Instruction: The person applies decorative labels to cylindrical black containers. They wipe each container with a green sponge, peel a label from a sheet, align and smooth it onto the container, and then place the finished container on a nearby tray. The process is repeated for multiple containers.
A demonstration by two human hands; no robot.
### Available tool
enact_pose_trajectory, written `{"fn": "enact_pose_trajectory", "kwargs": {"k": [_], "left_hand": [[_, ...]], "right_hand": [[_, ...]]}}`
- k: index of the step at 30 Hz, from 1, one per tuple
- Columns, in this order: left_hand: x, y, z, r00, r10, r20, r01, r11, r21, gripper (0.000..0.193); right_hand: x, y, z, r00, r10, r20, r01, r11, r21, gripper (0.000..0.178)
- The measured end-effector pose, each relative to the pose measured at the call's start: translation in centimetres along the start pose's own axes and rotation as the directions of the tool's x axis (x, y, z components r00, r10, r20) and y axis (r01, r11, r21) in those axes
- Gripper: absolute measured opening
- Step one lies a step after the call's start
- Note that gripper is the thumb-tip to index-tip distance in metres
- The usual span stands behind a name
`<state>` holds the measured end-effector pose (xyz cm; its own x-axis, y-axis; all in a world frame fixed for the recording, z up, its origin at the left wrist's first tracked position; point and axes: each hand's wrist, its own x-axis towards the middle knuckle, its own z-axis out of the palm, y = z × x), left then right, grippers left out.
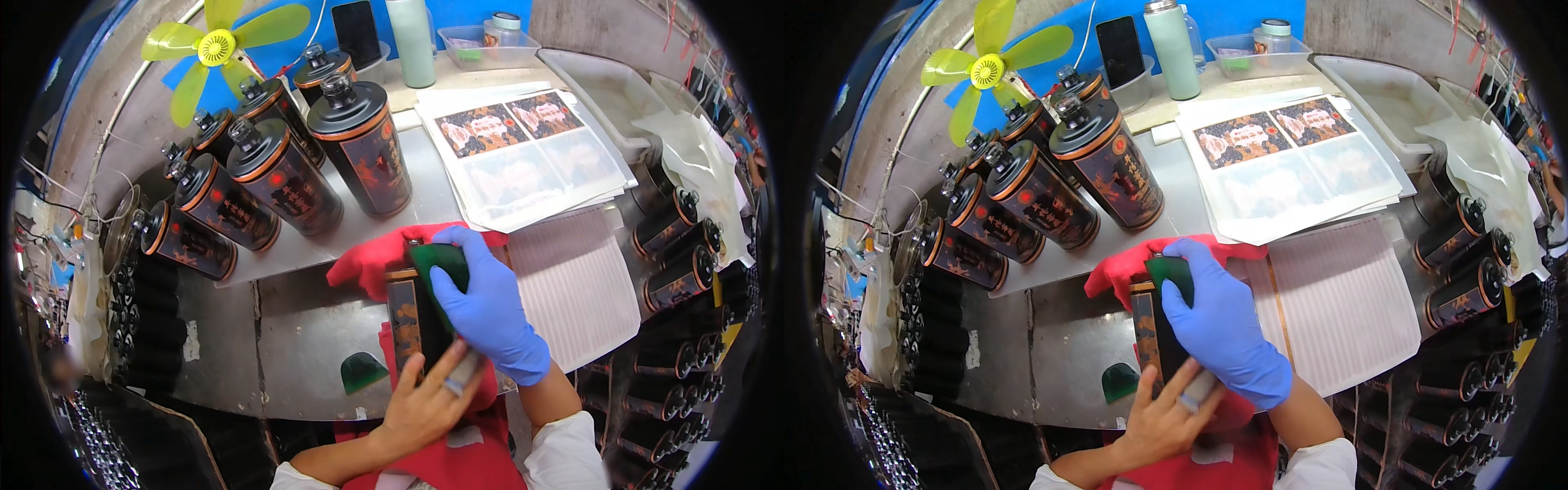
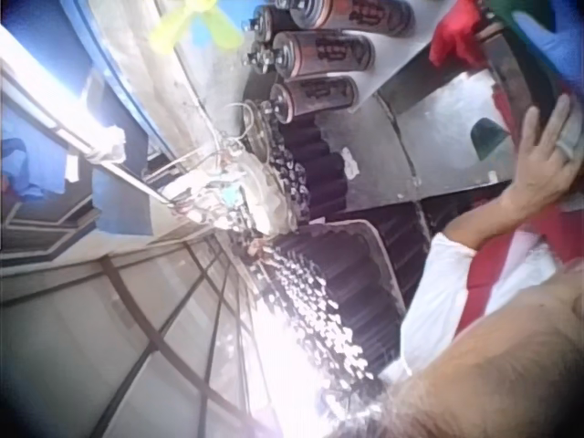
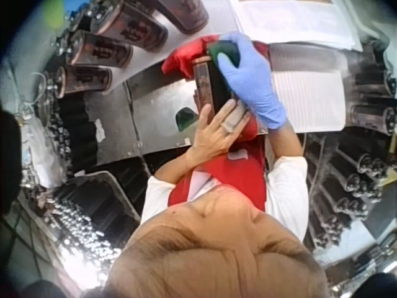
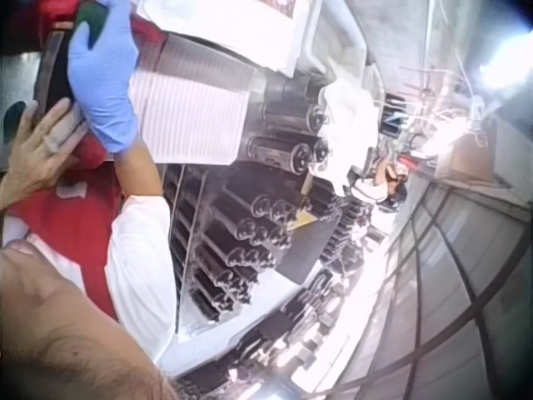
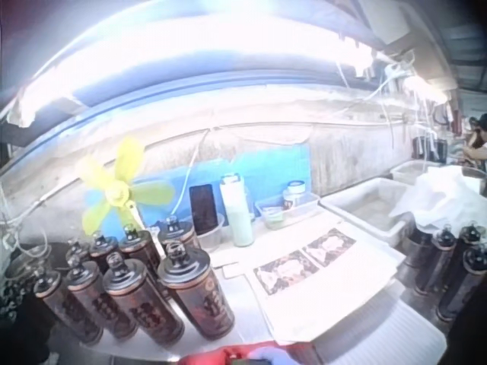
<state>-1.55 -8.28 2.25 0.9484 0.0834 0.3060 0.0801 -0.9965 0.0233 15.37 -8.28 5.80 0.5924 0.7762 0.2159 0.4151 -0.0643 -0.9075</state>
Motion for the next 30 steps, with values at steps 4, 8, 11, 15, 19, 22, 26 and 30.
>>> {"fn": "enact_pose_trajectory", "kwargs": {"k": [4, 8, 11, 15, 19, 22, 26, 30], "left_hand": [[-1.8, -0.7, 1.0, 0.994, -0.111, 0.001, 0.111, 0.991, -0.073, 0.045], [-6.5, -2.1, 4.6, 0.948, -0.302, -0.100, 0.201, 0.811, -0.549, 0.073], [-7.4, -2.2, 4.6, 0.931, -0.347, -0.111, 0.238, 0.809, -0.537, 0.080], [-3.0, -1.0, 1.4, 0.991, -0.122, -0.050, 0.115, 0.984, -0.134, 0.072], [-2.8, -1.8, 2.0, 0.982, -0.187, 0.022, 0.184, 0.926, -0.330, 0.075], [-6.3, -2.6, 5.6, 0.953, -0.298, -0.054, 0.194, 0.737, -0.648, 0.095], [-6.3, -3.5, 4.5, 0.938, -0.345, -0.018, 0.188, 0.555, -0.810, 0.113], [-2.1, -4.6, 3.1, 0.769, -0.636, 0.067, 0.152, 0.080, -0.985, 0.116]], "right_hand": [[-0.8, 4.1, -0.5, 0.987, 0.136, -0.084, -0.117, 0.973, 0.200, 0.031], [-1.7, 6.4, -0.6, 0.964, 0.254, -0.083, -0.206, 0.904, 0.373, 0.029], [-1.2, 5.3, -1.3, 0.974, 0.217, -0.071, -0.189, 0.939, 0.287, 0.029], [-0.1, 0.8, 0.2, 0.997, -0.008, -0.081, 0.010, 1.000, 0.016, 0.029], [-0.2, 1.7, -0.3, 0.992, 0.124, 0.001, -0.124, 0.986, 0.111, 0.030], [-1.1, 5.0, -0.5, 0.963, 0.270, 0.013, -0.254, 0.889, 0.381, 0.030], [-1.5, 6.2, -1.3, 0.952, 0.305, -0.018, -0.280, 0.896, 0.344, 0.030], [-1.0, 3.6, -0.6, 0.971, 0.236, -0.024, -0.213, 0.912, 0.350, 0.031]]}}
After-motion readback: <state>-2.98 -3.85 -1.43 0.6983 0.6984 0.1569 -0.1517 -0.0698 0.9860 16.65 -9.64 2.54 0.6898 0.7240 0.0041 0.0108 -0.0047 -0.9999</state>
